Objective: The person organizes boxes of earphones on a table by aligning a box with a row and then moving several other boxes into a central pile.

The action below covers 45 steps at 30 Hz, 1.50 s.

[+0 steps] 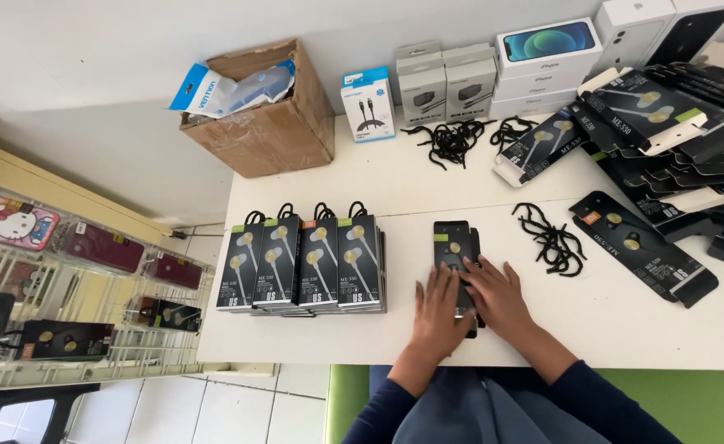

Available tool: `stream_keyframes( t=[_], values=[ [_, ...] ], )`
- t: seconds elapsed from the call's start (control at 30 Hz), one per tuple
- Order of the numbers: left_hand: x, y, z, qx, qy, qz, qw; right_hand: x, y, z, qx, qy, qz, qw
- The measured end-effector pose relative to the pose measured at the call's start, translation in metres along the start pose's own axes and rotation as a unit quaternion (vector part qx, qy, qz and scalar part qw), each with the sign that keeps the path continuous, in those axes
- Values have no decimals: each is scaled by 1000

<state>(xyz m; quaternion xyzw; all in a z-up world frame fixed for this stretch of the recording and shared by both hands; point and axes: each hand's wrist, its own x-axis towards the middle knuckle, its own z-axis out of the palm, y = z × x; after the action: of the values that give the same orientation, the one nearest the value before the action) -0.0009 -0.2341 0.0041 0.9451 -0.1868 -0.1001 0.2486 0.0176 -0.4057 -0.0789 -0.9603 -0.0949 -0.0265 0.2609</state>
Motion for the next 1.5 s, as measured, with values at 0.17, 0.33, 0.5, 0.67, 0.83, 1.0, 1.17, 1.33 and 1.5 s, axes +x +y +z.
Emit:
stream_keyframes(
  t=[0.17,0.33,0.5,0.67,0.83,1.0,1.17,1.33,1.5],
  values=[
    [4,-13,36,105,11,16,994,12,26,7,15,65,20,998],
    [5,-26,65,190,59,24,980,28,31,-2,-4,109,41,993],
    [5,-26,67,218,107,40,969,60,29,-12,-25,123,36,991],
    [5,-25,62,187,81,38,978,94,26,-19,-22,70,123,990],
    [7,-32,76,248,151,46,956,124,40,-11,-17,51,163,985],
    [4,-21,57,166,77,32,983,126,36,-11,-56,104,129,985],
    [4,-22,59,173,94,30,980,84,27,-32,50,55,103,992],
    [9,-24,66,170,71,15,983,29,39,-10,-19,83,-16,996],
    [7,-25,69,202,88,17,975,52,14,-19,-41,45,126,990]
  ],
)
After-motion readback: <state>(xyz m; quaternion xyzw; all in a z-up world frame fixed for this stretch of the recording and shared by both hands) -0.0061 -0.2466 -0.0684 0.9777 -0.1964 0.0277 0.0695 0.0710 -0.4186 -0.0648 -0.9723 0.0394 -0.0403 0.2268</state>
